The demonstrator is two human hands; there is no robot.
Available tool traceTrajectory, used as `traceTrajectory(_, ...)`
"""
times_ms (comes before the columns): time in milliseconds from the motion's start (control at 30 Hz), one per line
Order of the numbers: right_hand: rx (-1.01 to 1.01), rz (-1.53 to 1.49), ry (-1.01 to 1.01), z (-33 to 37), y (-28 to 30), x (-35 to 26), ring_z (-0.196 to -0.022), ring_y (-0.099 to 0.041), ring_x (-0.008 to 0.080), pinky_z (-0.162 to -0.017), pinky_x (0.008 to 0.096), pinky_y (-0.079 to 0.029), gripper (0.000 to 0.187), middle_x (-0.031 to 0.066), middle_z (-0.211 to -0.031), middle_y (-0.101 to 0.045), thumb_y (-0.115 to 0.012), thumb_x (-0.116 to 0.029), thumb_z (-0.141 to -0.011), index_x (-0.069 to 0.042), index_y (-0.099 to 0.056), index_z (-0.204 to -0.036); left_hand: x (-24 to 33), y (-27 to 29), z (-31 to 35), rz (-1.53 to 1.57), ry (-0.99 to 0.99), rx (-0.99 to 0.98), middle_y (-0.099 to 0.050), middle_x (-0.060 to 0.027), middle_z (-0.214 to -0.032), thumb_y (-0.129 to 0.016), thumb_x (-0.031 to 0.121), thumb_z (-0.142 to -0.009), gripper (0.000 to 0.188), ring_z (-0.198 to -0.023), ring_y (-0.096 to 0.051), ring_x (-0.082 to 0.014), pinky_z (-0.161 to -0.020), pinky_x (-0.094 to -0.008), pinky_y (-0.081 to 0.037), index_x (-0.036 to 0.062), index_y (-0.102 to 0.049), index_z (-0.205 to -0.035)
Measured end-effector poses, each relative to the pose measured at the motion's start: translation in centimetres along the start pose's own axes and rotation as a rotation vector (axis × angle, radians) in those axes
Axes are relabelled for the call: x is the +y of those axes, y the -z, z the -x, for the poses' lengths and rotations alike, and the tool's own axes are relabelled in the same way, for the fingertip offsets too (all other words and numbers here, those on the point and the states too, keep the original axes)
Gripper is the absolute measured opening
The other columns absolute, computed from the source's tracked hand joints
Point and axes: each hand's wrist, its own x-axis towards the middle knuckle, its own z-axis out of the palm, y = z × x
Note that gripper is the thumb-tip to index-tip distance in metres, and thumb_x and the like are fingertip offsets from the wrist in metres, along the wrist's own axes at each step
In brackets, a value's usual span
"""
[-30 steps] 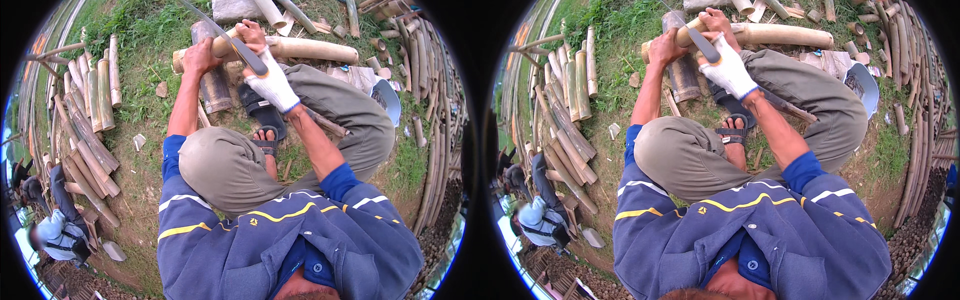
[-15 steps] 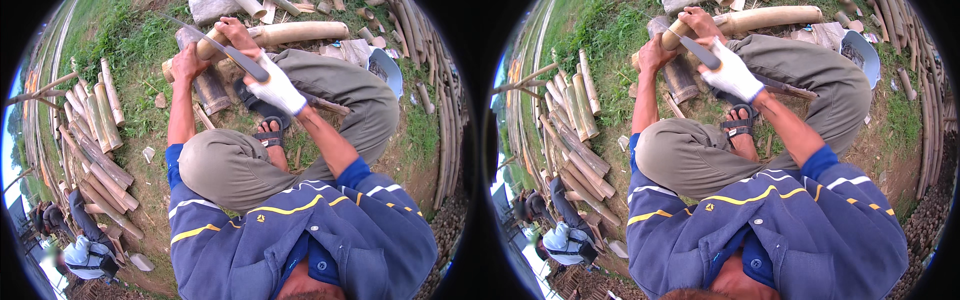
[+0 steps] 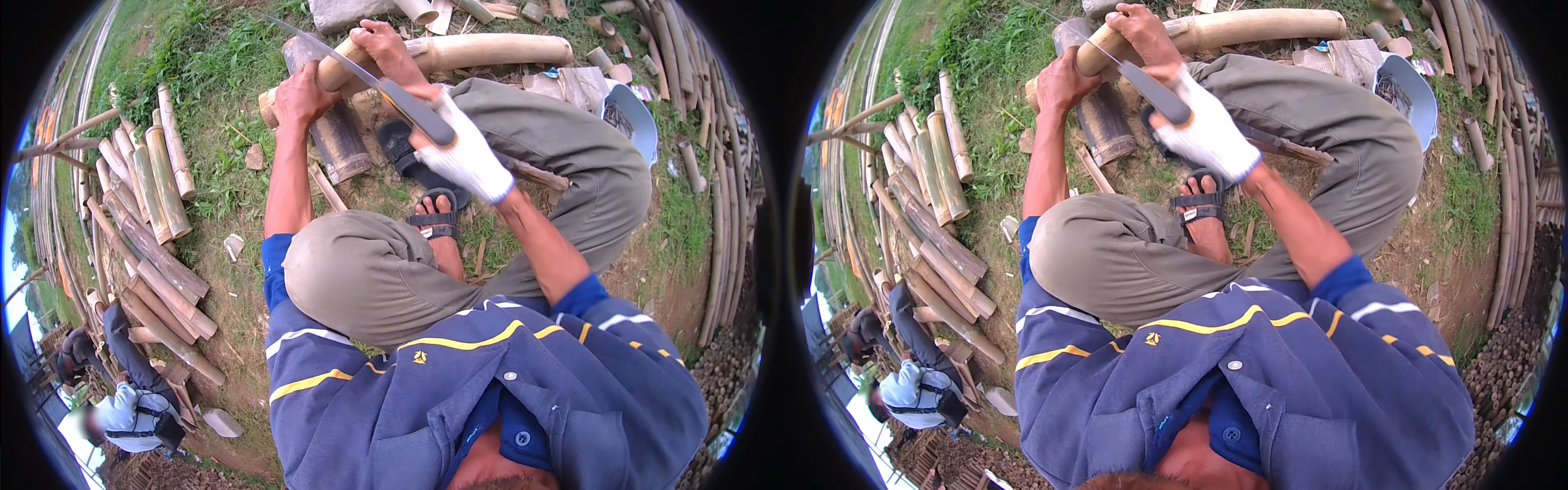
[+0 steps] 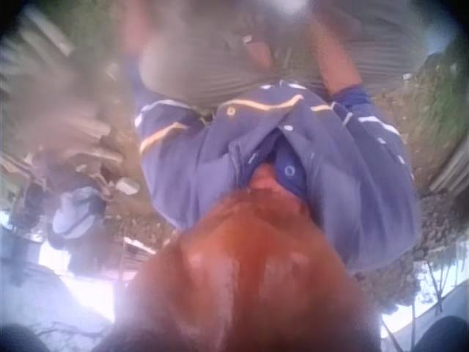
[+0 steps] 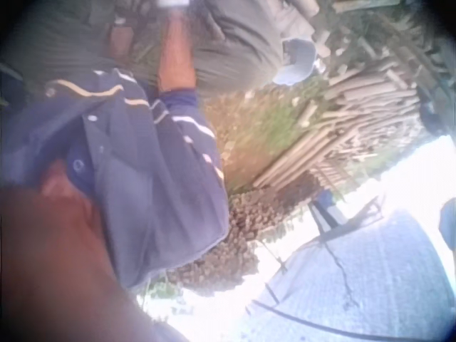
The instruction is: The person sits on the ground and uses a hand saw to cut bamboo poles into shorter sections. They then use a hammer and chisel to split the cut pieces and remove the inner pith. The person handles bamboo poles, a saw, a hammer, and a chisel.
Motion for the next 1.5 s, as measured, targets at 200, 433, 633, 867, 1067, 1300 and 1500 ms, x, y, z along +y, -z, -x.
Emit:
traceTrajectory(200,0.019,0.183,0.142,-8.7,-3.5,2.5,-0.108,-0.070,0.0330,-0.101,0.0392,-0.055,0.051,0.0155,-0.123,-0.068,-0.073,-0.011,-0.088,-0.007,-0.058,-0.137,0.2,1.1,-0.9,-0.025,0.013,-0.031,-0.080,-0.0202,-0.114,-0.085,0.061,-0.074,0.078,-0.104,-0.078,-0.0370,-0.095,-0.0474,-0.061,0.0100,-0.070,-0.130)
traceTrajectory(433,-0.032,0.066,-0.098,10.9,4.8,-5.5,-0.125,-0.064,0.0189,-0.111,0.0339,-0.048,0.054,0.0138,-0.136,-0.065,-0.066,0.000,-0.094,0.000,-0.053,-0.146,-0.2,0.9,0.3,-0.012,0.011,-0.034,-0.079,-0.0222,-0.113,-0.085,0.049,-0.075,0.071,-0.105,-0.077,-0.0389,-0.097,-0.0478,-0.060,0.0077,-0.068,-0.130)
traceTrajectory(633,0.026,0.017,0.041,-6.9,-1.9,0.6,-0.097,-0.061,0.0145,-0.090,0.0317,-0.054,0.044,0.0089,-0.112,-0.062,-0.070,-0.006,-0.091,-0.007,-0.056,-0.133,0.9,2.2,-2.0,-0.005,-0.015,-0.033,-0.079,-0.0215,-0.114,-0.085,0.049,-0.075,0.069,-0.106,-0.077,-0.0389,-0.097,-0.0487,-0.060,0.0100,-0.069,-0.129)
traceTrajectory(867,-0.054,0.030,-0.108,6.4,1.1,-2.4,-0.117,-0.067,0.0174,-0.103,0.0326,-0.053,0.060,0.0148,-0.133,-0.065,-0.069,-0.004,-0.089,-0.005,-0.053,-0.147,-0.3,1.3,0.2,0.020,0.025,-0.075,-0.079,-0.0234,-0.113,-0.086,0.048,-0.073,0.068,-0.105,-0.077,-0.0404,-0.095,-0.0494,-0.060,0.0096,-0.070,-0.127)
traceTrajectory(1067,-0.024,0.101,-0.076,2.5,1.1,-0.8,-0.105,-0.072,0.0209,-0.093,0.0340,-0.057,0.054,0.0133,-0.120,-0.069,-0.073,-0.010,-0.092,-0.008,-0.055,-0.142,0.6,0.8,0.0,0.021,0.037,-0.053,-0.079,-0.0233,-0.113,-0.086,0.051,-0.072,0.072,-0.106,-0.077,-0.0396,-0.096,-0.0482,-0.060,0.0082,-0.070,-0.127)
traceTrajectory(1300,0.040,0.127,0.076,-4.4,-2.7,1.1,-0.096,-0.072,0.0361,-0.086,0.0421,-0.059,0.052,0.0184,-0.116,-0.070,-0.076,-0.019,-0.090,-0.008,-0.056,-0.137,0.6,2.7,-0.5,0.057,0.003,-0.083,-0.079,-0.0247,-0.112,-0.086,0.048,-0.074,0.066,-0.105,-0.078,-0.0394,-0.095,-0.0476,-0.061,0.0071,-0.072,-0.123)
traceTrajectory(1500,-0.050,0.200,0.014,9.8,4.4,-2.7,-0.125,-0.064,0.0276,-0.107,0.0363,-0.051,0.055,0.0180,-0.137,-0.061,-0.065,0.002,-0.090,0.000,-0.054,-0.143,-0.1,1.6,-0.9,0.037,0.024,-0.066,-0.079,-0.0242,-0.110,-0.085,0.044,-0.073,0.067,-0.104,-0.077,-0.0408,-0.096,-0.0493,-0.060,0.0054,-0.070,-0.126)
